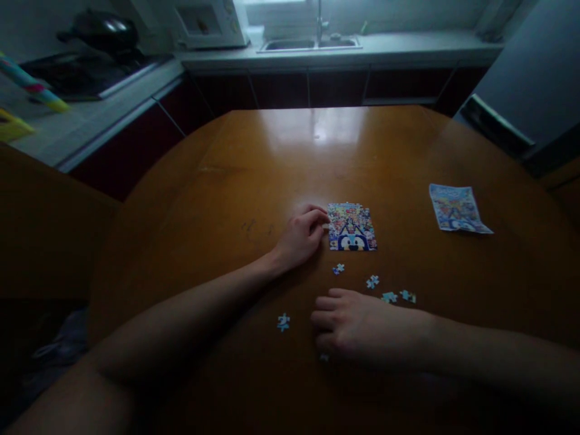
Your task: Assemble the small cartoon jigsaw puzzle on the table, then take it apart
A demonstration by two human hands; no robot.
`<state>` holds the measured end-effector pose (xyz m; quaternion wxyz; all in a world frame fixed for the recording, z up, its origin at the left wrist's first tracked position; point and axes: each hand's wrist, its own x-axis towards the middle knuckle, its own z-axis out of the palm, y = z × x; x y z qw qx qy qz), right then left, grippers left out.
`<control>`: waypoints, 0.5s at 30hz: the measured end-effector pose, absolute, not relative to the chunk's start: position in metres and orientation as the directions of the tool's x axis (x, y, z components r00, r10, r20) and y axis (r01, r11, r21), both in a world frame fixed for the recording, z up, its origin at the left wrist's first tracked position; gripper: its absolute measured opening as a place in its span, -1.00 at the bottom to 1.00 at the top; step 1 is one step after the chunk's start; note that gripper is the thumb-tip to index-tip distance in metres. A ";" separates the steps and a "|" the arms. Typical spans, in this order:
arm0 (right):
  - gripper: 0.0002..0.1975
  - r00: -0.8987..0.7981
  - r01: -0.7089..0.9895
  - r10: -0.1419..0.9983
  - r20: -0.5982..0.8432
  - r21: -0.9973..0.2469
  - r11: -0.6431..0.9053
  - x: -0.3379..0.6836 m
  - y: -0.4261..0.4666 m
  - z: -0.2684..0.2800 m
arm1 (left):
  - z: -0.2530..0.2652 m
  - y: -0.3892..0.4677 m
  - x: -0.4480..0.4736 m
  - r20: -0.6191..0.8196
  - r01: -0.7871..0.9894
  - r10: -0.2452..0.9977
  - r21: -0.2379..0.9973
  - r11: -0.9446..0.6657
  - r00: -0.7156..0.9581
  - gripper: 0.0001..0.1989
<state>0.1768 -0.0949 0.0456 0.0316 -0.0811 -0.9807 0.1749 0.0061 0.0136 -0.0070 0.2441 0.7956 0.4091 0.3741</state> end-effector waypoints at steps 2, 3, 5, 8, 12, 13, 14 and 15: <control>-0.93 -0.984 0.153 0.176 0.036 -0.343 0.927 0.176 -0.095 0.044 | -0.007 0.013 0.006 0.393 0.467 0.837 0.699 -0.541 0.381 -0.79; -0.93 -0.983 0.156 0.179 0.035 -0.342 0.927 0.175 -0.096 0.043 | -0.007 0.013 0.006 0.391 0.466 0.838 0.702 -0.539 0.381 -0.79; -0.94 -0.981 0.173 0.194 0.027 -0.347 0.922 0.174 -0.098 0.043 | -0.006 0.013 0.005 0.386 0.462 0.840 0.707 -0.535 0.382 -0.78; -0.95 -0.973 0.208 0.230 0.023 -0.349 0.914 0.172 -0.101 0.042 | -0.005 0.013 0.004 0.379 0.461 0.840 0.709 -0.533 0.388 -0.78; -0.94 -0.968 0.220 0.247 0.038 -0.339 0.915 0.172 -0.105 0.044 | -0.004 0.014 0.004 0.383 0.463 0.834 0.702 -0.542 0.397 -0.79; -0.94 -0.969 0.216 0.244 0.038 -0.342 0.914 0.172 -0.105 0.045 | -0.004 0.014 0.004 0.383 0.463 0.834 0.701 -0.542 0.396 -0.80; -0.94 -0.970 0.213 0.240 0.035 -0.350 0.912 0.172 -0.106 0.046 | -0.005 0.014 0.004 0.384 0.463 0.834 0.701 -0.543 0.397 -0.80; -0.95 -0.972 0.206 0.232 0.028 -0.364 0.908 0.172 -0.106 0.046 | -0.005 0.014 0.004 0.383 0.463 0.834 0.701 -0.542 0.397 -0.81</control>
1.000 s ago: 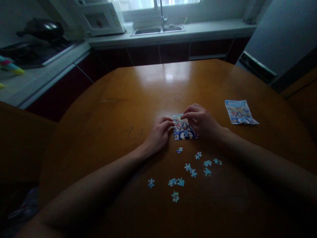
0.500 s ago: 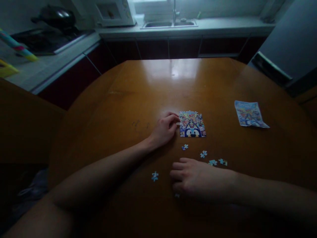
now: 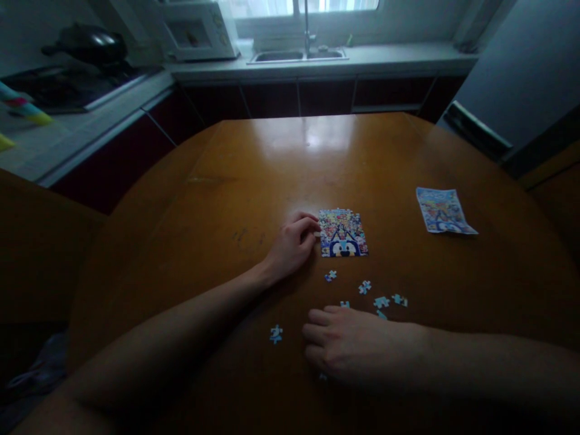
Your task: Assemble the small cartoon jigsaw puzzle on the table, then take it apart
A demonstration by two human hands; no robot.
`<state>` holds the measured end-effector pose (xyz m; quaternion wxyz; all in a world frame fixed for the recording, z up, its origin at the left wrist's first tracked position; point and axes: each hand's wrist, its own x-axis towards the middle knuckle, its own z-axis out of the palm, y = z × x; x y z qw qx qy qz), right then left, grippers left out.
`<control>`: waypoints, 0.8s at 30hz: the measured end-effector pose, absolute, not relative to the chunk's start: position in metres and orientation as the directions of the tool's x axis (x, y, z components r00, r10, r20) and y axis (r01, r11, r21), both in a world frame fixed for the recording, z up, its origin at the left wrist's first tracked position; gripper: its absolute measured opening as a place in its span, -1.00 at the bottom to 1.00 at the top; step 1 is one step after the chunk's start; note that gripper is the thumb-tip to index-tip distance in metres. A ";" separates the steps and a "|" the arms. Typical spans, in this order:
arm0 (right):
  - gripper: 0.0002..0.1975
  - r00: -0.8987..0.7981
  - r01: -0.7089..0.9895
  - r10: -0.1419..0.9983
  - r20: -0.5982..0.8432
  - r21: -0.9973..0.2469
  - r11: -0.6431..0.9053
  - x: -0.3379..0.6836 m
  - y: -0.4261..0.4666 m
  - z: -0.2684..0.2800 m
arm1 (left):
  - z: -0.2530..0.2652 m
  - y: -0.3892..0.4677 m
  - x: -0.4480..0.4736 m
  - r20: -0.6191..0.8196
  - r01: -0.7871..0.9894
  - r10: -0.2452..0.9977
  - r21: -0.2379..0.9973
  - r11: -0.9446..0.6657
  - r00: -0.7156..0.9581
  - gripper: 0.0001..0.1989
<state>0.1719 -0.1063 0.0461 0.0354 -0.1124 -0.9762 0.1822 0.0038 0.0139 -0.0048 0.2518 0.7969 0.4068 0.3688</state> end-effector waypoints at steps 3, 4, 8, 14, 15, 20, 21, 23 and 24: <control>-0.96 -0.983 0.171 0.182 -0.018 -0.437 0.883 0.172 -0.106 0.047 | -0.006 0.014 0.003 0.380 0.460 0.833 0.703 -0.542 0.402 -0.83; -0.95 -0.987 0.157 0.158 -0.037 -0.468 0.869 0.173 -0.105 0.048 | -0.006 0.014 0.003 0.379 0.457 0.833 0.705 -0.542 0.404 -0.83; -0.93 -0.989 0.134 0.146 -0.039 -0.674 0.726 0.181 -0.089 0.058 | -0.005 0.014 0.002 0.372 0.450 0.832 0.711 -0.540 0.410 -0.82; -0.93 -0.698 0.174 0.699 0.152 -0.911 0.373 0.217 -0.011 0.064 | -0.003 0.014 0.003 0.363 0.458 0.835 0.710 -0.535 0.413 -0.82; -0.91 -0.571 0.160 0.797 0.194 -0.927 0.340 0.226 0.005 0.059 | -0.003 0.014 0.002 0.360 0.462 0.833 0.706 -0.537 0.419 -0.82; -0.85 -0.092 0.230 0.960 0.266 -0.932 0.280 0.269 0.060 0.017 | -0.005 0.016 0.001 0.363 0.459 0.823 0.697 -0.552 0.437 -0.85; -0.85 -0.068 0.256 0.959 0.275 -0.924 0.284 0.275 0.066 0.010 | -0.005 0.016 0.001 0.365 0.459 0.821 0.695 -0.554 0.439 -0.85; -0.86 -0.067 0.324 0.952 0.298 -0.896 0.304 0.283 0.071 0.000 | -0.005 0.016 0.001 0.367 0.460 0.818 0.690 -0.559 0.443 -0.85; -0.86 -0.088 0.364 0.948 0.306 -0.876 0.317 0.286 0.073 -0.002 | -0.005 0.016 0.001 0.367 0.461 0.817 0.689 -0.560 0.444 -0.84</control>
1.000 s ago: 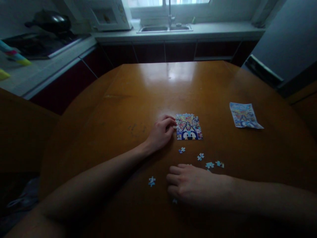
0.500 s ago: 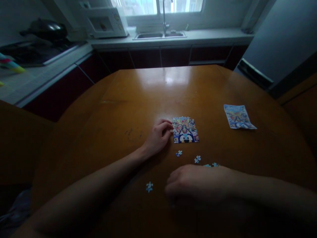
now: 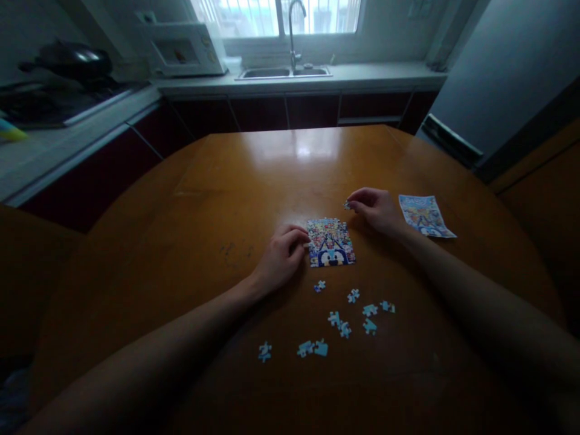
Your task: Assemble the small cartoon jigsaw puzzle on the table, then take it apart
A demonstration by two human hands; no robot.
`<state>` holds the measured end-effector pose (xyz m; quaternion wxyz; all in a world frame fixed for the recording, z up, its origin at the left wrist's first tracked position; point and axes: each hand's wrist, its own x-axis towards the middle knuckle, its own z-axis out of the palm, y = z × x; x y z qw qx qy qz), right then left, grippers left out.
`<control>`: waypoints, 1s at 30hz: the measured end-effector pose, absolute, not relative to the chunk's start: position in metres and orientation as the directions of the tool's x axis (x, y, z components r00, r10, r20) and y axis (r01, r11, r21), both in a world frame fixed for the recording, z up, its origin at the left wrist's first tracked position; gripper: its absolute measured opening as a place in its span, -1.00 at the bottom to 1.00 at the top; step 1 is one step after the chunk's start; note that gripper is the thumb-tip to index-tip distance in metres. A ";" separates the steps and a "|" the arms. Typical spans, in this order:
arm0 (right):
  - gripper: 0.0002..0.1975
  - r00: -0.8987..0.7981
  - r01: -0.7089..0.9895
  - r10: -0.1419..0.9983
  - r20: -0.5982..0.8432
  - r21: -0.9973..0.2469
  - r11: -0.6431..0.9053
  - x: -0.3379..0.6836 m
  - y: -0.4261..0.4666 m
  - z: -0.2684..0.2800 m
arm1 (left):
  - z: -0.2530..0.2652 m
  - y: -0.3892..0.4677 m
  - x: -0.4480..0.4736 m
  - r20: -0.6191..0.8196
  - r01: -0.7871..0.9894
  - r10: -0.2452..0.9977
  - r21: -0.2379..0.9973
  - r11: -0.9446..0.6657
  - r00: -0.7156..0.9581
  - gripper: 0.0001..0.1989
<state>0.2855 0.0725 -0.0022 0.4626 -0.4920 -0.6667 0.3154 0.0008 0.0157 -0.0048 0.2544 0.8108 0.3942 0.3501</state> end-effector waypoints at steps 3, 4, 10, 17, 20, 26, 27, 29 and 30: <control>-0.87 -0.184 0.475 0.933 0.311 -0.802 0.361 0.286 0.072 -0.005 | -0.003 0.015 0.001 0.364 0.465 0.820 0.689 -0.556 0.443 -0.84; -0.87 -0.214 0.498 0.928 0.306 -0.783 0.373 0.285 0.072 -0.006 | -0.003 0.015 0.002 0.362 0.465 0.821 0.690 -0.554 0.441 -0.84; -0.86 -0.309 0.533 0.914 0.261 -0.749 0.394 0.283 0.070 -0.010 | -0.001 0.014 0.002 0.364 0.463 0.818 0.689 -0.558 0.445 -0.85; -0.85 -0.337 0.541 0.903 0.267 -0.730 0.417 0.283 0.073 -0.014 | -0.003 0.015 0.001 0.363 0.468 0.817 0.684 -0.560 0.448 -0.84; -0.85 -0.342 0.557 0.893 0.294 -0.702 0.444 0.282 0.074 -0.016 | -0.004 0.015 0.001 0.361 0.470 0.817 0.682 -0.560 0.449 -0.83; -0.89 -0.370 0.564 0.854 0.367 -0.641 0.520 0.282 0.075 -0.019 | -0.002 0.015 0.001 0.361 0.472 0.815 0.678 -0.564 0.454 -0.82; -0.89 -0.367 0.565 0.852 0.372 -0.638 0.522 0.282 0.075 -0.020 | -0.002 0.015 0.002 0.362 0.472 0.814 0.677 -0.565 0.454 -0.82; -0.90 -0.355 0.571 0.856 0.375 -0.638 0.517 0.282 0.076 -0.022 | -0.001 0.014 0.002 0.364 0.471 0.813 0.676 -0.567 0.456 -0.82; -0.90 -0.344 0.574 0.859 0.379 -0.639 0.512 0.282 0.076 -0.023 | -0.001 0.014 0.002 0.365 0.471 0.813 0.676 -0.567 0.455 -0.82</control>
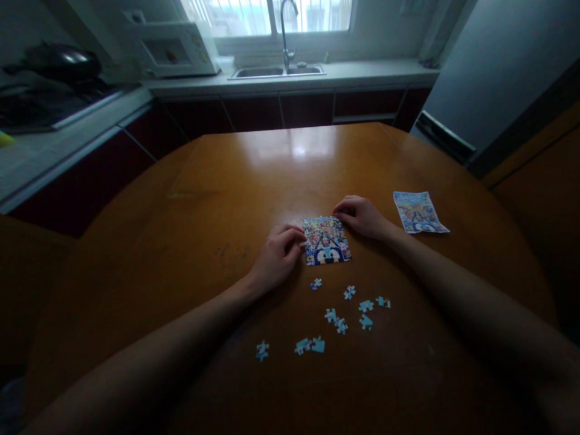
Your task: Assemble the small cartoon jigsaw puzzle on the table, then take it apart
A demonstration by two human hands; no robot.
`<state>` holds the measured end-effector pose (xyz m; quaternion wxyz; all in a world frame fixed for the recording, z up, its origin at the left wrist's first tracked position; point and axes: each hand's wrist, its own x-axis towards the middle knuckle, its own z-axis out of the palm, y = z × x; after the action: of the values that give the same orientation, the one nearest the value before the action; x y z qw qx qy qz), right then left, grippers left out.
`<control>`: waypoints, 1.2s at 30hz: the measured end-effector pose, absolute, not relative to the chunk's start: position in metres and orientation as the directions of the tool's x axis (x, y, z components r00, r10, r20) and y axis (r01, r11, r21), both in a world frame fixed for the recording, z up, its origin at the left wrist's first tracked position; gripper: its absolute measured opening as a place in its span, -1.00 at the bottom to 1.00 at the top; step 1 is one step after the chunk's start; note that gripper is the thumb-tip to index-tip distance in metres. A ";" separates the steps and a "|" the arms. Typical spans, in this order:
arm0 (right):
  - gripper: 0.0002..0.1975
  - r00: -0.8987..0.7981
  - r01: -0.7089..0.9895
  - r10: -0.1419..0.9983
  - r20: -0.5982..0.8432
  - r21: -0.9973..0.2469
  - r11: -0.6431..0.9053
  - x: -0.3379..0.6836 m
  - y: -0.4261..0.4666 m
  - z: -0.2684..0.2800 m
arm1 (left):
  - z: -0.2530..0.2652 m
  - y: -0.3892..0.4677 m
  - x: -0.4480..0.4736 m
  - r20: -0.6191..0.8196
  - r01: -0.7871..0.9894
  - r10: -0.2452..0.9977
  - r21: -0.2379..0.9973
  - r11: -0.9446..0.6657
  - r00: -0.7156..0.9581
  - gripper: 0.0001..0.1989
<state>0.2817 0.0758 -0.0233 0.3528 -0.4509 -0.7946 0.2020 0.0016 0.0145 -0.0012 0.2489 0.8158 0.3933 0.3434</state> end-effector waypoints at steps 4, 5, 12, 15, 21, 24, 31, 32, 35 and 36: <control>-0.85 -0.269 0.558 0.873 0.408 -0.672 0.486 0.282 0.076 -0.026 | -0.003 0.015 0.001 0.363 0.467 0.814 0.681 -0.564 0.453 -0.81; -0.83 -0.257 0.552 0.872 0.417 -0.677 0.486 0.282 0.076 -0.026 | -0.003 0.015 0.001 0.363 0.466 0.814 0.681 -0.564 0.454 -0.81; -0.71 -0.360 0.513 0.823 0.439 -0.644 0.568 0.284 0.076 -0.029 | -0.004 0.016 0.001 0.364 0.464 0.813 0.682 -0.565 0.455 -0.82; -0.66 -0.372 0.508 0.815 0.445 -0.637 0.580 0.284 0.076 -0.030 | -0.004 0.016 0.001 0.368 0.467 0.808 0.674 -0.572 0.459 -0.82; -0.69 -0.321 0.521 0.829 0.458 -0.645 0.559 0.286 0.075 -0.027 | -0.004 0.015 0.001 0.365 0.470 0.812 0.676 -0.568 0.455 -0.82; -0.73 -0.318 0.524 0.831 0.456 -0.647 0.555 0.286 0.075 -0.026 | -0.002 0.014 0.001 0.373 0.467 0.810 0.674 -0.572 0.453 -0.82; -0.74 -0.358 0.519 0.819 0.449 -0.633 0.574 0.284 0.076 -0.027 | -0.002 0.014 0.002 0.371 0.473 0.811 0.672 -0.570 0.451 -0.83; -0.74 -0.346 0.518 0.821 0.454 -0.638 0.570 0.284 0.076 -0.027 | -0.002 0.014 0.002 0.370 0.473 0.812 0.672 -0.569 0.451 -0.84; -0.76 -0.281 0.529 0.831 0.481 -0.644 0.552 0.285 0.075 -0.026 | -0.002 0.015 0.001 0.363 0.469 0.815 0.680 -0.563 0.451 -0.84; -0.77 -0.265 0.537 0.833 0.485 -0.643 0.545 0.285 0.075 -0.026 | -0.002 0.015 0.001 0.360 0.468 0.816 0.683 -0.561 0.452 -0.84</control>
<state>0.2848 0.0751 -0.0258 0.4148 -0.4422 -0.7750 0.1784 0.0013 0.0145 -0.0018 0.2526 0.8137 0.3947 0.3441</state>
